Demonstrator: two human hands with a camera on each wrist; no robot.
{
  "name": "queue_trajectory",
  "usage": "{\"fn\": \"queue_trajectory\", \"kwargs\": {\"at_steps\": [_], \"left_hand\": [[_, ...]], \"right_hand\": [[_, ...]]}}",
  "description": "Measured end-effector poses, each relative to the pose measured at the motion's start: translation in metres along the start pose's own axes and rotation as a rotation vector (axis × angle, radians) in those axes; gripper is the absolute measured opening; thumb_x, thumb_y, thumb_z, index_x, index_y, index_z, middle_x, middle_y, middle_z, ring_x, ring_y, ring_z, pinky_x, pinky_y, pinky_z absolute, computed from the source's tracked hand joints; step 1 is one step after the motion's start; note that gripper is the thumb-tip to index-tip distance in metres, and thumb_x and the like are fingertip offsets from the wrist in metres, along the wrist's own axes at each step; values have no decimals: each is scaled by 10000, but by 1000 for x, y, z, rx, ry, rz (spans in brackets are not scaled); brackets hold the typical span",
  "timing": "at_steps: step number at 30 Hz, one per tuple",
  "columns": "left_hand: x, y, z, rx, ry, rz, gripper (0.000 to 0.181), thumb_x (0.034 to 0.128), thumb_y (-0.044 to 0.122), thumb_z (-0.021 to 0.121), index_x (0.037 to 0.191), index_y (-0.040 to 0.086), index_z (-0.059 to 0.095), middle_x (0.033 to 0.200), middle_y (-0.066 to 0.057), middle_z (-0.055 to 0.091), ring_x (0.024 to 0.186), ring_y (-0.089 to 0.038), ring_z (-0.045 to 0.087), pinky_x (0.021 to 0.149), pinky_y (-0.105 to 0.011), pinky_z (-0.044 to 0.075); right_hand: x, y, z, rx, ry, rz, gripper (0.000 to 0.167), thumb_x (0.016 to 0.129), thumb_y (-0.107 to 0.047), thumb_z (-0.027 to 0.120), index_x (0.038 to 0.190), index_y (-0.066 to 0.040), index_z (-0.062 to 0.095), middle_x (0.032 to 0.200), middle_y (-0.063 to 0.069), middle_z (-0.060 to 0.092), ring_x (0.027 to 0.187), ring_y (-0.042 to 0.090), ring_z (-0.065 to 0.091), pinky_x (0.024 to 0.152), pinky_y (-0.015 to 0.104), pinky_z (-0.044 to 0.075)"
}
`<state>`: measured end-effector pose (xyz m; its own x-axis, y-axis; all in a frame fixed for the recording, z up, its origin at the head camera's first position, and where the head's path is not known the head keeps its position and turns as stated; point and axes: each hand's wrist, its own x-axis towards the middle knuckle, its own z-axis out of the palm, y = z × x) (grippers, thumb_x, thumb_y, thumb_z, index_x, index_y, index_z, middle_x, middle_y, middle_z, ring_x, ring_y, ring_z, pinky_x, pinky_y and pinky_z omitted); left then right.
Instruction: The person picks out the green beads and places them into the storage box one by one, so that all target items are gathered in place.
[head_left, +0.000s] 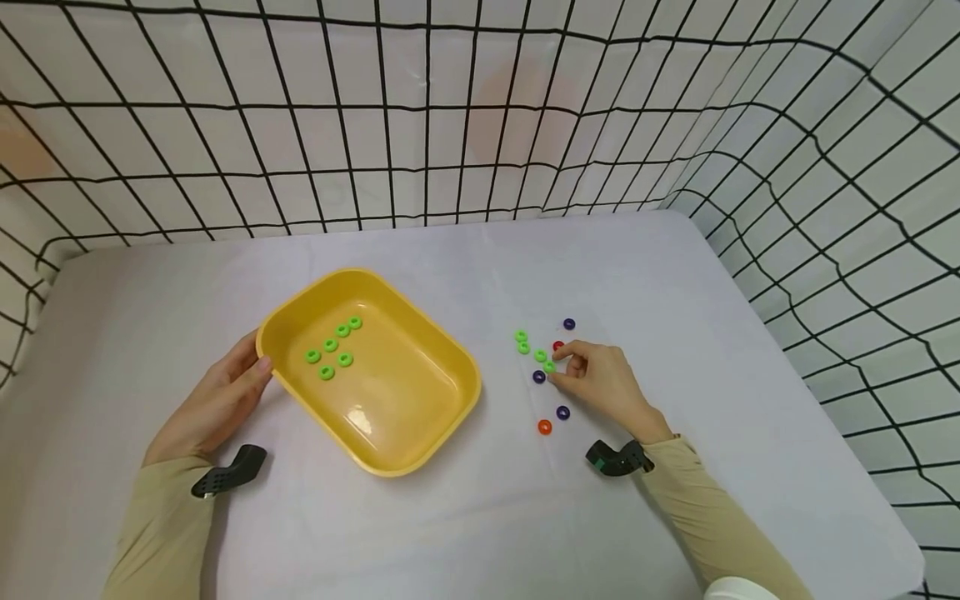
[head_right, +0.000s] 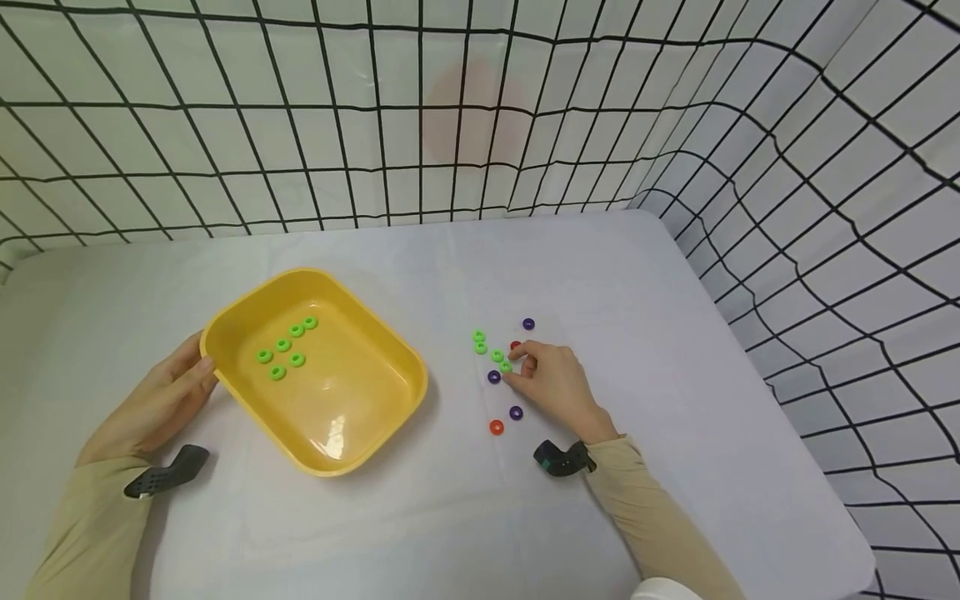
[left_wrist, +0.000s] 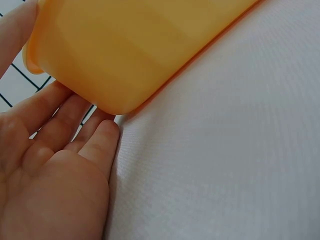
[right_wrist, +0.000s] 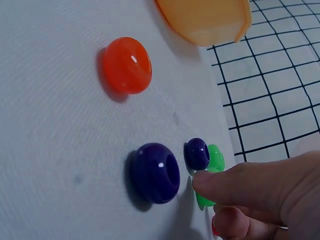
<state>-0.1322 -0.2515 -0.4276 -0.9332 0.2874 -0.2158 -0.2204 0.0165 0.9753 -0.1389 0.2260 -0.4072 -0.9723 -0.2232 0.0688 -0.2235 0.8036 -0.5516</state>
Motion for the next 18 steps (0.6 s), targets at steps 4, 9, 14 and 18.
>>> {"fn": "queue_trajectory", "kwargs": {"at_steps": [4, 9, 14, 18], "left_hand": [[0, 0, 1, -3, 2, 0, 671, 1055, 238, 471, 1602, 153, 92, 1657, -92, 79, 1483, -230, 142, 1226, -384, 88], [0, 1, 2, -7, 3, -5, 676, 1055, 243, 472, 1602, 155, 86, 1660, -90, 71, 1490, -242, 128, 1225, -391, 79], [0, 2, 2, -6, 4, -4, 678, 1054, 244, 473, 1603, 158, 84, 1664, -85, 58, 1508, -274, 86, 1223, -398, 69], [-1, 2, 2, -4, 1, 1, 676, 1056, 237, 471, 1603, 156, 82, 1664, -90, 55, 1512, -286, 74, 1220, -405, 66]], "right_hand": [[1, 1, 1, 4, -3, -3, 200, 797, -91, 802, 961, -1, 729, 613, -44, 568, 548, 49, 451, 510, 184, 361], [1, 0, 2, 2, -1, 3, 187, 792, -81, 801, 947, -4, 732, 609, -46, 568, 546, 40, 451, 507, 181, 361], [1, 2, 4, -3, 7, 1, 165, 793, -85, 798, 929, -16, 735, 607, -47, 569, 528, 15, 435, 495, 184, 349], [2, 1, 4, 0, 8, -4, 166, 802, -98, 795, 932, -15, 734, 614, -45, 572, 521, -3, 417, 487, 186, 338]]}}
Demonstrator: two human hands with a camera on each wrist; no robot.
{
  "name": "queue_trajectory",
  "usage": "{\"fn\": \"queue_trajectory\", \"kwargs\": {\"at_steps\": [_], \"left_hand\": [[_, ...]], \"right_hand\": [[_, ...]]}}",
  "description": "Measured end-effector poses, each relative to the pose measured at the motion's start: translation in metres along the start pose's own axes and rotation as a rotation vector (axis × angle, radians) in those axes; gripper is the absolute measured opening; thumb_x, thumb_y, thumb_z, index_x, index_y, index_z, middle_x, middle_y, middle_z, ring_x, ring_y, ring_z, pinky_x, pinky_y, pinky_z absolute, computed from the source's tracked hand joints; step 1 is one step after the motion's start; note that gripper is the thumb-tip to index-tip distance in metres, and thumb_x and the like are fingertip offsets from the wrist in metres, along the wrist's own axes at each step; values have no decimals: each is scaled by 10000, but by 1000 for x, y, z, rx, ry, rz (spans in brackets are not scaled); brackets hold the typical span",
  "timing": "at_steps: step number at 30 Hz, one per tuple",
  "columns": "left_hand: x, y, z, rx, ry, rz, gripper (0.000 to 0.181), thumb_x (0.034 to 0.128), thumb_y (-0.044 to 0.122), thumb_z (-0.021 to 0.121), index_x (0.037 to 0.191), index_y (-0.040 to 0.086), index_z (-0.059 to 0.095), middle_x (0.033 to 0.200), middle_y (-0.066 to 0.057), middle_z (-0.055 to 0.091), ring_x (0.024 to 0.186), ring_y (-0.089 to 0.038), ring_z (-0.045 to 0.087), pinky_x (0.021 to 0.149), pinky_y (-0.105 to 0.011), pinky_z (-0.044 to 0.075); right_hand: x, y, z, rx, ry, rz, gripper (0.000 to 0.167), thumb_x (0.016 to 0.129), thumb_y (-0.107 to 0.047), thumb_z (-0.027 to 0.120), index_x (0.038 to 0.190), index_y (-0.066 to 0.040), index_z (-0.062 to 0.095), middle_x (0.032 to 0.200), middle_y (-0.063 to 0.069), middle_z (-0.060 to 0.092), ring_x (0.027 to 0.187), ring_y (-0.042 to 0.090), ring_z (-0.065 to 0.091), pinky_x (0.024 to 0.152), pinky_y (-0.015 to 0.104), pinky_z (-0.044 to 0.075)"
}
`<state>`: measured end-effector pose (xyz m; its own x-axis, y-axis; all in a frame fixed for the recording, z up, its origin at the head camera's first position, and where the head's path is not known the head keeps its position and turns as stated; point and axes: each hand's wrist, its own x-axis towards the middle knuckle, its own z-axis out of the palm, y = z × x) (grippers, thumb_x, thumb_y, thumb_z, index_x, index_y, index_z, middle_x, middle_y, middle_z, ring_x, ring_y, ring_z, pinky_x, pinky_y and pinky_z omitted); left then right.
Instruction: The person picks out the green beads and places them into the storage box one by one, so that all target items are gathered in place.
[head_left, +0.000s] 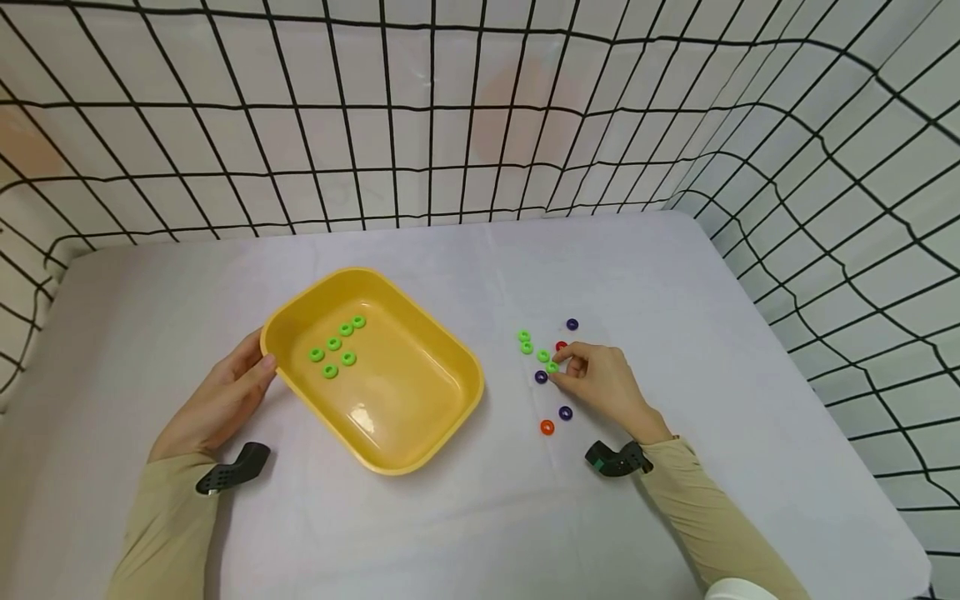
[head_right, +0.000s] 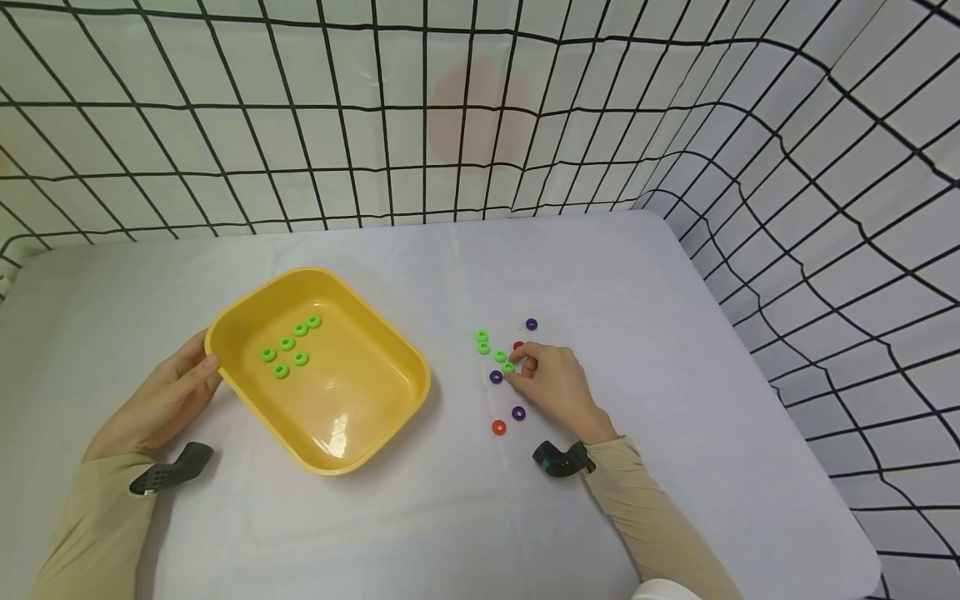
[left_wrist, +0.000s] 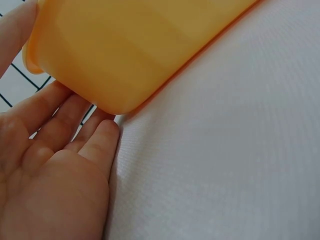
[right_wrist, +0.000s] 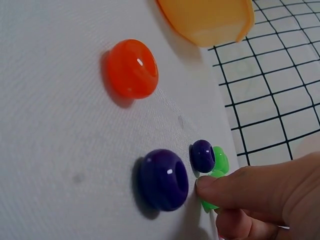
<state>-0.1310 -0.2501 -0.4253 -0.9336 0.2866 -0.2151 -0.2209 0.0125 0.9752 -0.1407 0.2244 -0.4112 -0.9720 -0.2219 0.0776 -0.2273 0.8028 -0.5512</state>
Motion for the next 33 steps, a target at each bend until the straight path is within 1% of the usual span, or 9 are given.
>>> {"fn": "queue_trajectory", "kwargs": {"at_steps": [4, 9, 13, 19, 22, 27, 30, 33], "left_hand": [[0, 0, 0, -2, -2, 4, 678, 1056, 235, 469, 1602, 148, 76, 1661, -100, 58, 1509, -285, 83, 1217, -398, 75], [1, -1, -1, -9, 5, -6, 683, 1054, 245, 475, 1603, 162, 78, 1664, -83, 55, 1514, -283, 71, 1219, -410, 65], [2, -1, -1, -5, 0, -1, 678, 1055, 244, 470, 1603, 161, 80, 1664, -83, 59, 1513, -283, 74, 1218, -411, 67], [2, -1, -1, -3, -5, 5, 677, 1056, 236, 470, 1603, 153, 79, 1663, -91, 57, 1514, -289, 71, 1218, -416, 65], [1, -2, -1, -3, 0, 1, 678, 1055, 238, 472, 1603, 158, 80, 1663, -87, 60, 1514, -287, 73, 1219, -415, 65], [1, -1, -1, 4, 3, -3, 674, 1055, 246, 472, 1602, 158, 88, 1660, -86, 76, 1511, -283, 83, 1223, -408, 71], [1, 0, -1, 9, 1, -9, 675, 1055, 252, 473, 1602, 158, 90, 1660, -83, 79, 1514, -286, 80, 1223, -409, 75], [1, 1, 0, 13, -4, -12, 676, 1055, 257, 471, 1602, 152, 87, 1659, -85, 80, 1512, -289, 85, 1221, -405, 85]], "right_hand": [[0, 0, 0, -6, -5, 14, 169, 801, -94, 795, 939, -15, 736, 616, -43, 570, 528, 13, 427, 488, 185, 340], [1, -1, 0, -5, -9, 23, 168, 800, -88, 796, 940, -14, 737, 615, -39, 571, 532, 35, 439, 486, 185, 339], [1, -2, -1, 2, -11, 29, 169, 795, -82, 796, 937, -12, 737, 612, -39, 566, 541, 63, 450, 488, 181, 339], [3, -2, -3, 14, -12, 19, 176, 800, -71, 786, 950, 3, 733, 614, -24, 561, 547, 78, 446, 493, 182, 338], [6, -5, -4, 21, -14, 8, 176, 801, -64, 779, 956, 5, 731, 635, -11, 570, 564, 92, 462, 511, 185, 363], [17, -19, -8, 16, -8, -28, 169, 812, -77, 776, 954, 2, 732, 667, 4, 582, 599, 120, 483, 553, 203, 396], [28, -33, -11, 10, -6, -59, 167, 823, -96, 778, 961, -14, 734, 655, 3, 576, 594, 124, 475, 558, 215, 385], [42, -50, -14, 17, -4, -107, 168, 834, -109, 779, 970, -20, 734, 642, 8, 580, 574, 129, 473, 543, 221, 383]]}}
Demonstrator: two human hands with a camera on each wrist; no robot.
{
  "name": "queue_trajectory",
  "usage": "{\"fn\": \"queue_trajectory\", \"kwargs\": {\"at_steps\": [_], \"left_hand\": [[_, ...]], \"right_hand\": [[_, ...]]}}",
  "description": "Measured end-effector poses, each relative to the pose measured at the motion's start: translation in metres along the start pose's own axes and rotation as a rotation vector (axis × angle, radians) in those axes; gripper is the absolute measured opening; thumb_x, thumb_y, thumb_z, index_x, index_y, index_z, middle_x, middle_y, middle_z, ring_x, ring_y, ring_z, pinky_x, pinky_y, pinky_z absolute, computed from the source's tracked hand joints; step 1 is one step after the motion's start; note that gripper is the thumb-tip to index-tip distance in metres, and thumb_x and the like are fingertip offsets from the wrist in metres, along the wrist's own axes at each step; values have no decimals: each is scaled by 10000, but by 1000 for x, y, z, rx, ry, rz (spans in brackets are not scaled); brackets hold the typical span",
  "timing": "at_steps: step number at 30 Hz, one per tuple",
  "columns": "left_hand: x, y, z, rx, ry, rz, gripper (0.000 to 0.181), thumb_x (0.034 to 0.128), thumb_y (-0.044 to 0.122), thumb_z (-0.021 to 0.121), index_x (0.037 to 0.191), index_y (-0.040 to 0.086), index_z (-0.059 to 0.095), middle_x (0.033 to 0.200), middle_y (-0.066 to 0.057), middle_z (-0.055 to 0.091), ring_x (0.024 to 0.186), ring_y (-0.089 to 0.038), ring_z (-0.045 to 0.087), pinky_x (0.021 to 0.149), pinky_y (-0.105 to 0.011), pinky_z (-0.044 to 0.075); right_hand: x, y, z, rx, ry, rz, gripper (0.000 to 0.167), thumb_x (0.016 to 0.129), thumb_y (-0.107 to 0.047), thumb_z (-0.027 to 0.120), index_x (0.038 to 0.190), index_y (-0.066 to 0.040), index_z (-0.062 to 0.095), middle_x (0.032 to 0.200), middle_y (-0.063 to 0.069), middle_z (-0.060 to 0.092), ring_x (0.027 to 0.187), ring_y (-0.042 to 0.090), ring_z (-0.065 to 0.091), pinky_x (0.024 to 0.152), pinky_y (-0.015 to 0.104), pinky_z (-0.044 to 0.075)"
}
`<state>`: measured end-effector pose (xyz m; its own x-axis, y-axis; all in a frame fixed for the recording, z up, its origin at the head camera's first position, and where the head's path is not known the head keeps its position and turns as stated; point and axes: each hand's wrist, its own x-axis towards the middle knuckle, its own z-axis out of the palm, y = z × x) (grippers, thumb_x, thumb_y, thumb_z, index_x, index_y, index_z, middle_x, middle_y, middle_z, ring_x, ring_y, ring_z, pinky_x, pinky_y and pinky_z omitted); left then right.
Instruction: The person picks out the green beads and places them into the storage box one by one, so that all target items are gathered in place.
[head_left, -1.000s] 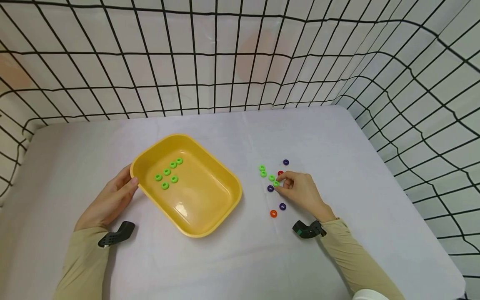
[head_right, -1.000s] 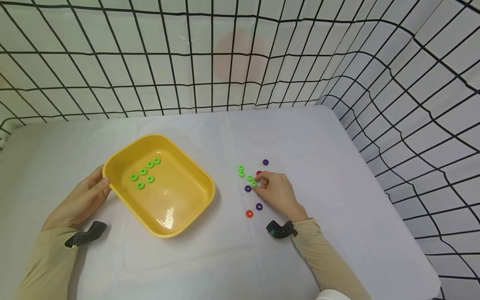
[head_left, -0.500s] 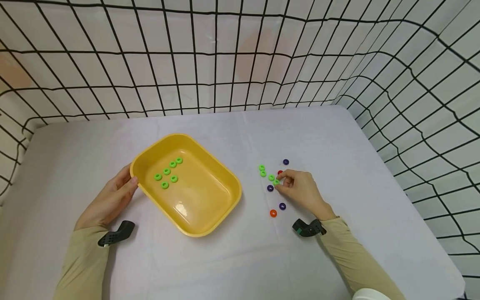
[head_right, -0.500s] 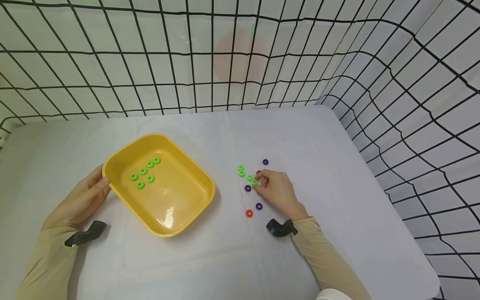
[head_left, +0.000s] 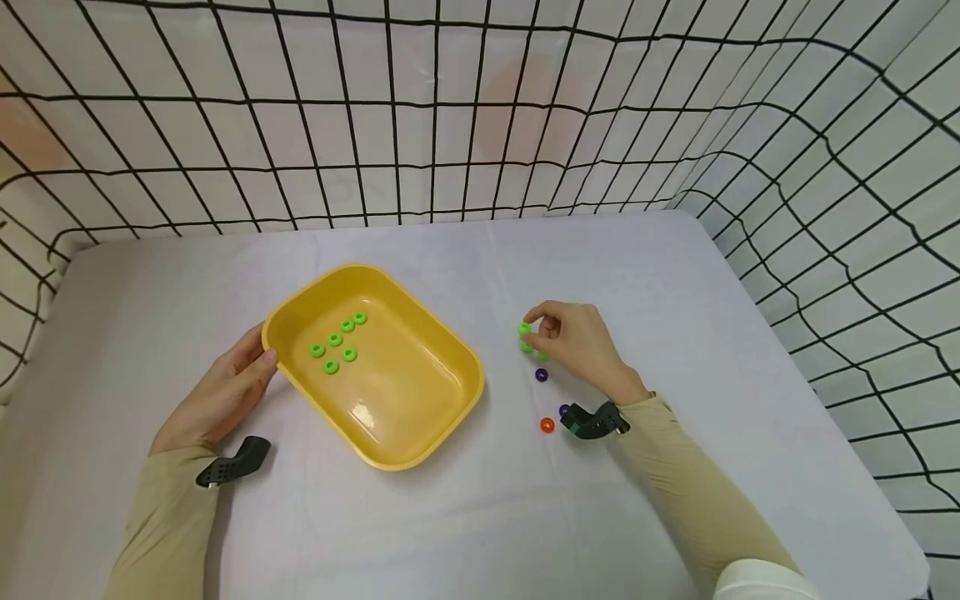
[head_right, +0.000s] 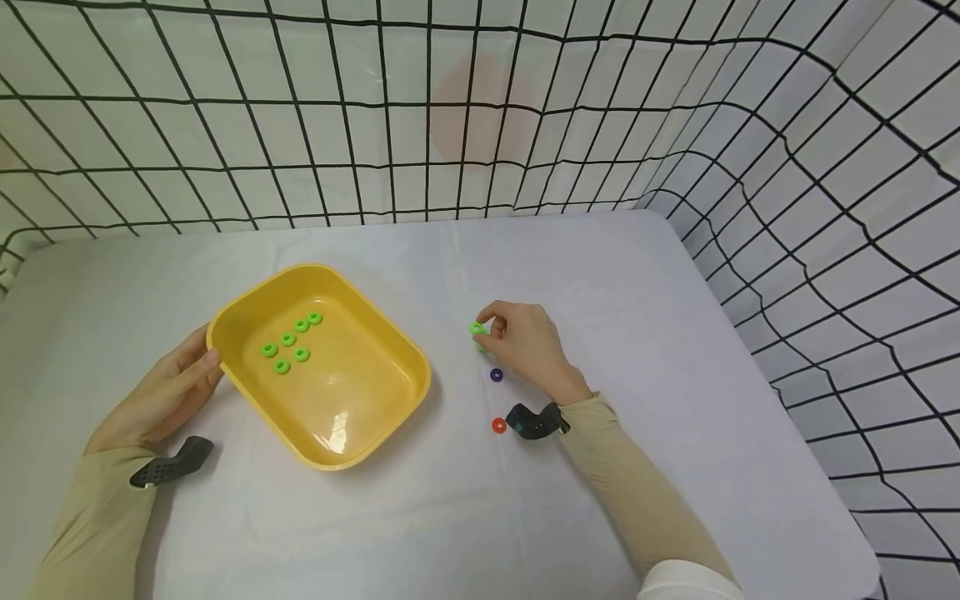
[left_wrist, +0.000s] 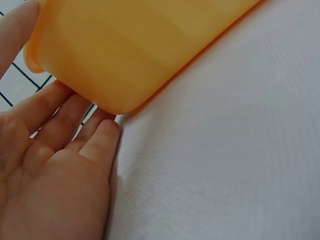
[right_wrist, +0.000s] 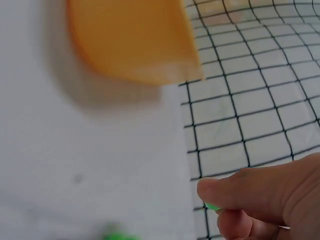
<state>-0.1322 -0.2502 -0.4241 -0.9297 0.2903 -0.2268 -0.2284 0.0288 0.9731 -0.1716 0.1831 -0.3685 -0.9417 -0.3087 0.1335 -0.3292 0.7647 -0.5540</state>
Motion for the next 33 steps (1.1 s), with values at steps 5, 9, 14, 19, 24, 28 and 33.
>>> {"fn": "queue_trajectory", "kwargs": {"at_steps": [5, 9, 14, 19, 24, 28, 33], "left_hand": [[0, 1, 0, 8, -10, 5, 677, 1057, 255, 468, 1600, 139, 81, 1659, -90, 81, 1508, -291, 93, 1220, -405, 96], [0, 1, -1, 9, -13, 7, 668, 1057, 253, 466, 1599, 141, 91, 1653, -92, 94, 1499, -289, 104, 1224, -405, 99], [0, 0, -2, -6, -15, 23, 659, 1058, 229, 466, 1597, 128, 100, 1644, -108, 105, 1483, -254, 141, 1226, -340, 139], [0, -1, 0, -23, -22, 56, 646, 1059, 203, 461, 1593, 105, 112, 1636, -125, 114, 1440, -168, 218, 1214, -250, 198], [0, 0, 2, -28, -39, 63, 643, 1063, 190, 447, 1592, 87, 96, 1640, -138, 98, 1457, -191, 192, 1230, -274, 161], [1, 1, 3, -30, -24, 29, 678, 1058, 226, 465, 1596, 98, 73, 1652, -128, 71, 1499, -278, 111, 1237, -376, 90], [1, 2, 2, -35, -4, 11, 693, 1055, 240, 472, 1597, 104, 63, 1659, -115, 55, 1512, -307, 71, 1230, -417, 60]], "right_hand": [[33, -30, 0, 21, 1, -94, 169, 844, -122, 779, 970, -19, 733, 655, 28, 598, 579, 144, 490, 554, 221, 414], [58, -59, 7, 40, -35, -136, 168, 846, -138, 778, 967, -31, 734, 688, 36, 609, 608, 148, 499, 553, 211, 396], [82, -97, 24, 28, -146, -161, 191, 864, -170, 765, 1008, -48, 736, 714, 29, 615, 625, 138, 505, 564, 187, 378], [100, -124, 49, -24, -282, -168, 230, 890, -216, 745, 1065, -67, 727, 711, 6, 611, 622, 107, 500, 539, 164, 362], [111, -135, 70, -92, -371, -130, 255, 906, -240, 729, 1109, -86, 720, 733, -7, 603, 621, 91, 506, 513, 155, 367], [113, -140, 84, -134, -427, -117, 249, 911, -231, 720, 1120, -94, 718, 787, -1, 631, 656, 98, 535, 539, 157, 420], [110, -144, 100, -158, -481, -153, 197, 894, -159, 712, 1075, -84, 723, 947, 7, 678, 768, 124, 572, 642, 195, 497]]}}
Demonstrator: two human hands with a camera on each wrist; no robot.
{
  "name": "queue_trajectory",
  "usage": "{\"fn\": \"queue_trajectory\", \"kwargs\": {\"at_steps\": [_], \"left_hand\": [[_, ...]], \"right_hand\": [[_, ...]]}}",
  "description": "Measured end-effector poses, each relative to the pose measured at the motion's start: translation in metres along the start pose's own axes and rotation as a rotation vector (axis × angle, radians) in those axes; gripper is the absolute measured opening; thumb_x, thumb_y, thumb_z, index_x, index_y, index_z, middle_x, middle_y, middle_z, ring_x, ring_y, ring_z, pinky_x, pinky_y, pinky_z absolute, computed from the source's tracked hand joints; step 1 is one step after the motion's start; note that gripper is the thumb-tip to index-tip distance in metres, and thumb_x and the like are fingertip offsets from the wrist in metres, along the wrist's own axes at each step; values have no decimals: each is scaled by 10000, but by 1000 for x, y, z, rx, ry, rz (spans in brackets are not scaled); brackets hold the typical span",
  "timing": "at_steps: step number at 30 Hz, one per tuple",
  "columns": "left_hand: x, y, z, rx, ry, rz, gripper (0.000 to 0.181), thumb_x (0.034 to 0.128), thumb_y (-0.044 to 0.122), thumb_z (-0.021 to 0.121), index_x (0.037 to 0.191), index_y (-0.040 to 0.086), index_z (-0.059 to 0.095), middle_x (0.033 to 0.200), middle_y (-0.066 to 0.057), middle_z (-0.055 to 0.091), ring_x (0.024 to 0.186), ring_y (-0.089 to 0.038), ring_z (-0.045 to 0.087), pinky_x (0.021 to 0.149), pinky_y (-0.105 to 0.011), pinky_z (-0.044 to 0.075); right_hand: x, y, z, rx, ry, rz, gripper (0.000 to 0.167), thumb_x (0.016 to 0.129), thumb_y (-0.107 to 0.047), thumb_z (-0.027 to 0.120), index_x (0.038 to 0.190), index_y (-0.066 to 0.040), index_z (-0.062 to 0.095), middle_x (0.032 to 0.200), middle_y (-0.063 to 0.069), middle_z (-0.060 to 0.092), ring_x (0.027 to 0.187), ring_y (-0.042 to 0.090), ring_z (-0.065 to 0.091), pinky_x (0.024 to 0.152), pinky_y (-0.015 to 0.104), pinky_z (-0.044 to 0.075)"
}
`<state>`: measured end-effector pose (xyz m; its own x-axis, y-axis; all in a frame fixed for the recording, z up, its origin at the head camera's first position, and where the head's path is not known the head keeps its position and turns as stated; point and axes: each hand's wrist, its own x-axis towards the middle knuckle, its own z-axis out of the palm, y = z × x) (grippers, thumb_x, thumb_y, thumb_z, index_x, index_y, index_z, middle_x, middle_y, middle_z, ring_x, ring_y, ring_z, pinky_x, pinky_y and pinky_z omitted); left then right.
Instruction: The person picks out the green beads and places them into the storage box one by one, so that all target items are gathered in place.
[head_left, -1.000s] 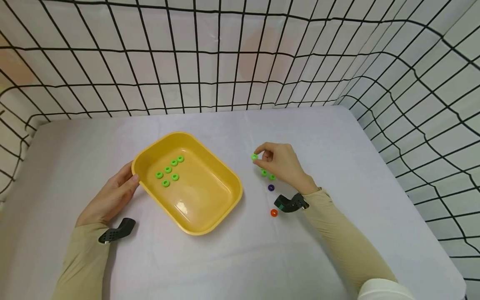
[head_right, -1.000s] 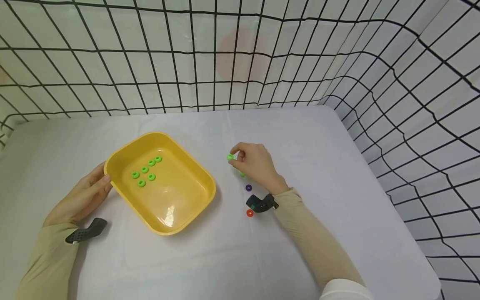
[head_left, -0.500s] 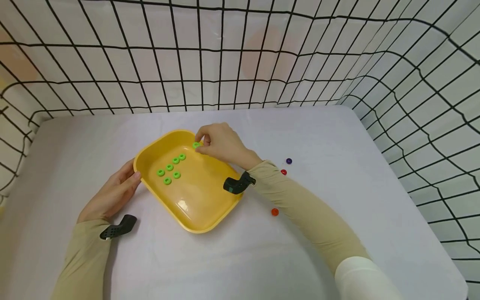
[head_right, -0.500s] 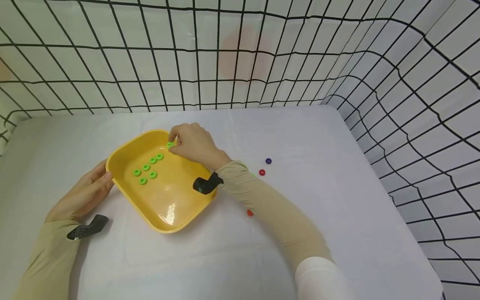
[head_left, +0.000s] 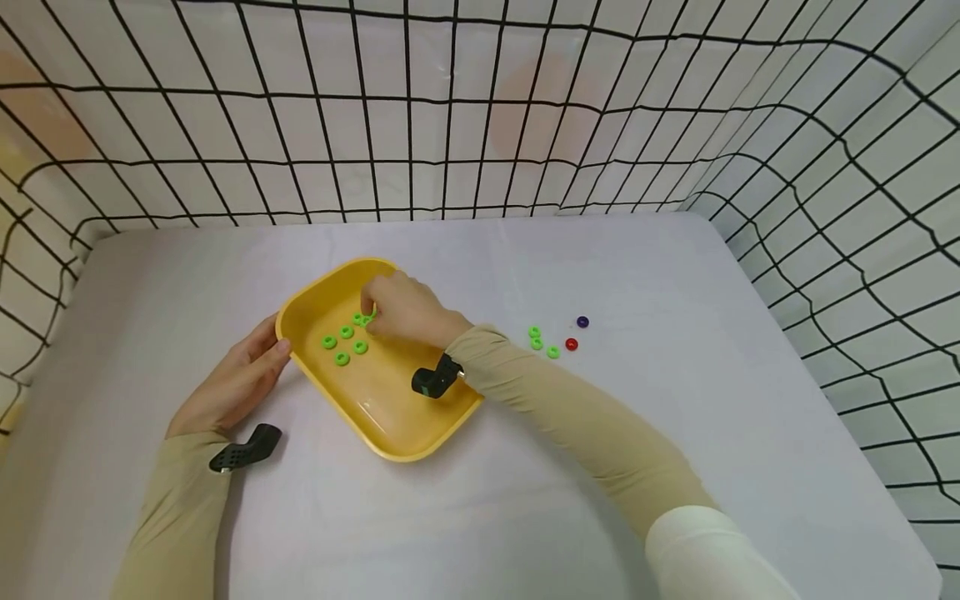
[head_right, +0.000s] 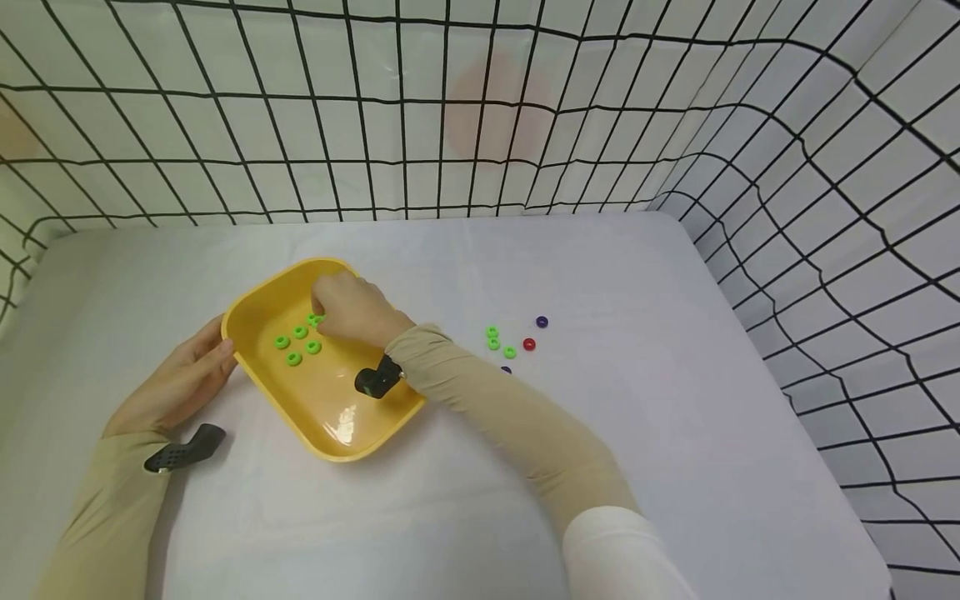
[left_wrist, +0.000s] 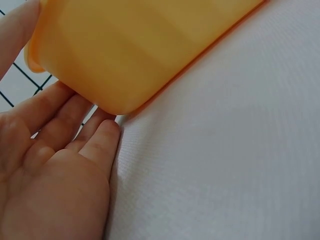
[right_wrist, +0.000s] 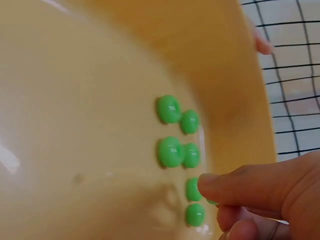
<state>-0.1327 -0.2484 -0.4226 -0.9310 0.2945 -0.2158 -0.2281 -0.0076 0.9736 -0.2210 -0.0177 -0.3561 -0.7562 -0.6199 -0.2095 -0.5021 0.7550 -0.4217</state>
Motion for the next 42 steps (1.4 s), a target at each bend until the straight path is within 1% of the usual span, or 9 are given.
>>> {"fn": "queue_trajectory", "kwargs": {"at_steps": [2, 5, 9, 15, 21, 31, 42], "left_hand": [[0, 0, 0, 5, 3, -1, 691, 1055, 241, 474, 1597, 102, 68, 1659, -115, 61, 1512, -305, 75, 1231, -424, 58], [1, 0, 0, 20, 5, -4, 689, 1052, 253, 479, 1597, 108, 82, 1659, -111, 74, 1513, -303, 81, 1232, -440, 56], [2, -1, 1, 39, 5, -14, 689, 1051, 269, 481, 1596, 108, 90, 1659, -112, 78, 1515, -306, 80, 1233, -464, 50], [3, 0, 3, 47, 20, -25, 698, 1047, 282, 490, 1596, 114, 95, 1660, -104, 82, 1519, -308, 75, 1230, -491, 48], [4, 0, 3, 38, 22, -14, 699, 1046, 272, 494, 1596, 110, 94, 1658, -108, 82, 1517, -308, 80, 1233, -469, 54], [0, -1, -1, 28, -1, 22, 668, 1057, 219, 470, 1592, 88, 92, 1654, -126, 79, 1518, -303, 71, 1237, -420, 64], [0, -2, -1, 24, -3, 6, 685, 1054, 239, 477, 1595, 97, 82, 1658, -117, 73, 1519, -301, 74, 1232, -426, 66]], "right_hand": [[1, 0, 4, -19, -2, -17, 163, 880, -128, 703, 1035, -82, 728, 970, 6, 682, 799, 131, 578, 678, 210, 508], [1, 2, 8, -44, 5, -29, 125, 863, -108, 706, 982, -86, 737, 945, 4, 685, 817, 137, 582, 706, 225, 514], [1, 4, 10, -52, 2, -26, 139, 861, -102, 710, 995, -89, 746, 938, 3, 687, 814, 137, 586, 704, 217, 512], [-1, 4, 10, -60, -23, -21, 152, 868, -104, 707, 1017, -98, 740, 978, 3, 684, 827, 138, 580, 711, 222, 515], [-1, 4, 10, -94, -37, -22, 149, 856, -93, 697, 996, -123, 739, 1020, -13, 687, 844, 142, 580, 710, 247, 526], [1, 2, 11, -92, -39, -25, 142, 855, -93, 700, 988, -126, 735, 1005, -19, 681, 819, 138, 570, 684, 230, 514], [2, 3, 13, -108, -22, -25, 102, 850, -105, 715, 948, -128, 728, 965, -24, 674, 807, 136, 571, 668, 232, 510]]}}
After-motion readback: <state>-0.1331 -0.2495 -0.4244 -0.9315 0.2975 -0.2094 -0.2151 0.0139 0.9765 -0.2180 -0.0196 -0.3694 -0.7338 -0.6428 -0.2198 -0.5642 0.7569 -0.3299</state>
